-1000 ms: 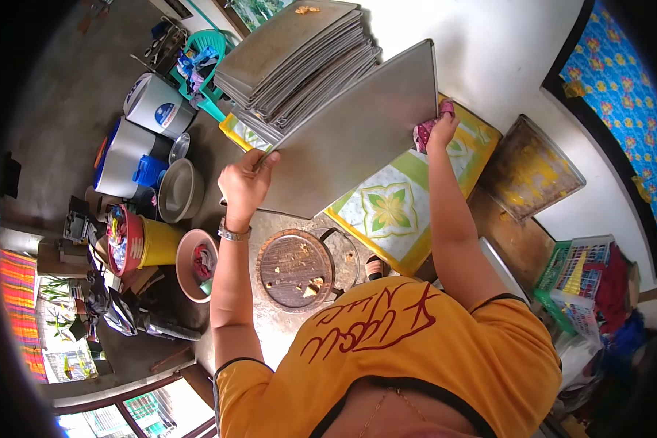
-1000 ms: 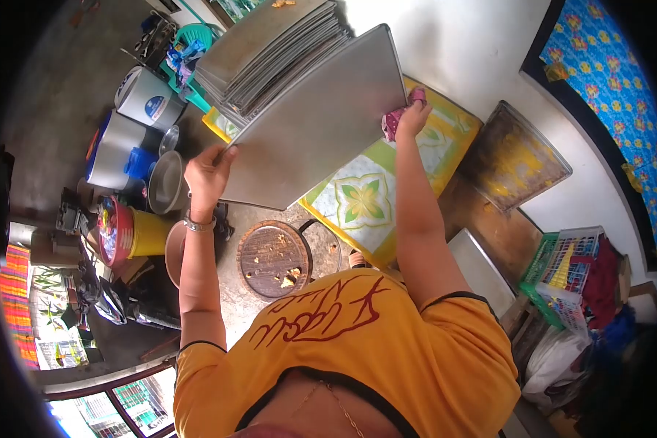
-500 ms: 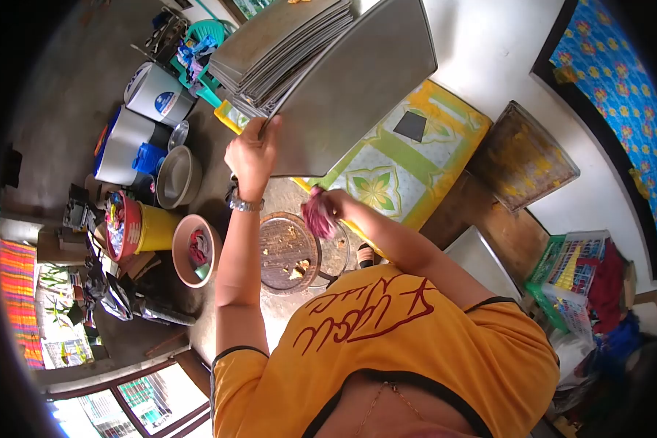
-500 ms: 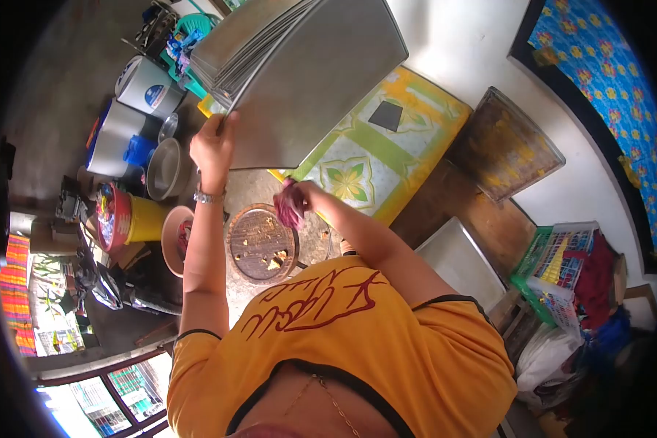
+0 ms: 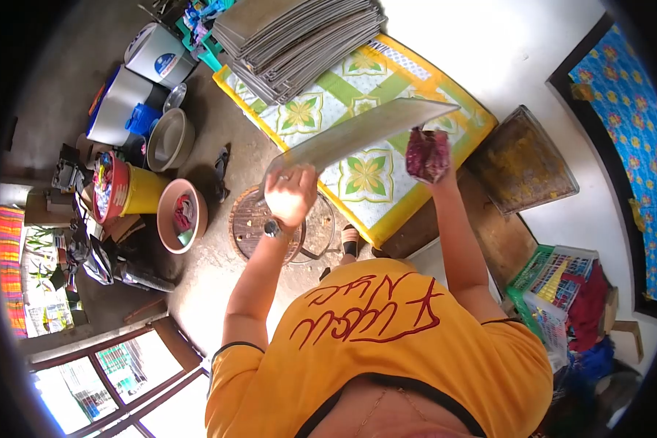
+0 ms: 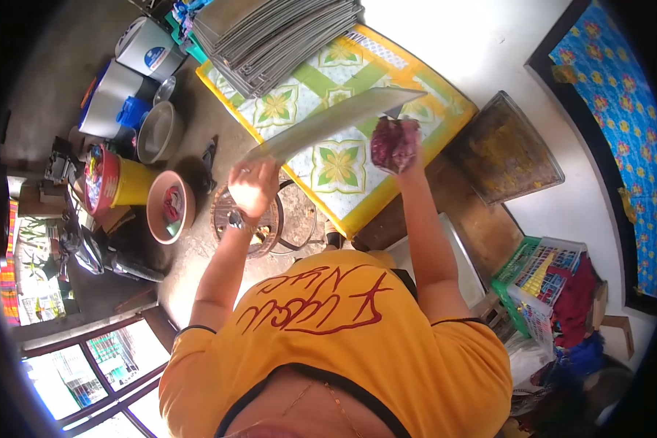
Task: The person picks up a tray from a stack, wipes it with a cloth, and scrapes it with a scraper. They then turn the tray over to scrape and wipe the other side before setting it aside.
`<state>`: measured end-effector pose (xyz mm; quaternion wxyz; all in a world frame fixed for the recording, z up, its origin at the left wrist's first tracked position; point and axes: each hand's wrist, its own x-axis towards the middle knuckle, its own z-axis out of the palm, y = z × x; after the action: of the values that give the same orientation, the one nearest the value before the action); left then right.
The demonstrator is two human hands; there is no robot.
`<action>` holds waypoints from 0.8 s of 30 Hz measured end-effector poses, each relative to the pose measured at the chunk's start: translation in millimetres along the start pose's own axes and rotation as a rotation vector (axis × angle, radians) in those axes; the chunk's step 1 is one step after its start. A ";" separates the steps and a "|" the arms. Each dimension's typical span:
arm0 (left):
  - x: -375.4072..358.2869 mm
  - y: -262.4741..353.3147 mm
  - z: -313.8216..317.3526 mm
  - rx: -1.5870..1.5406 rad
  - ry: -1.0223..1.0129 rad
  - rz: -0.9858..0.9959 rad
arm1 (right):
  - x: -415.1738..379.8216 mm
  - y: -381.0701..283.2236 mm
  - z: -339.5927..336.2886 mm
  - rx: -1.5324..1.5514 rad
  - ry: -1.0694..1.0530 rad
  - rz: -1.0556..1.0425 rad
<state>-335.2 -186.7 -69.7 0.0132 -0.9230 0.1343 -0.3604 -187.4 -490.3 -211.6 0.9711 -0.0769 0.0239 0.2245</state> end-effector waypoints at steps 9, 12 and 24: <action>-90.8 77.7 30.9 -0.151 -0.293 -0.112 | -50.7 2.0 7.0 -0.532 0.579 -0.300; -104.5 88.9 36.8 -0.199 -0.463 -0.141 | -51.4 5.9 -22.9 -0.569 0.725 -0.448; -190.7 26.6 81.8 -1.578 0.014 -1.966 | -53.9 7.7 -75.6 -0.693 0.810 -0.475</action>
<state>-421.1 -169.1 -259.6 -0.8146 -0.3875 -0.4293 -0.0447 -240.1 -518.9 -282.9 0.8265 -0.4733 0.3004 -0.0518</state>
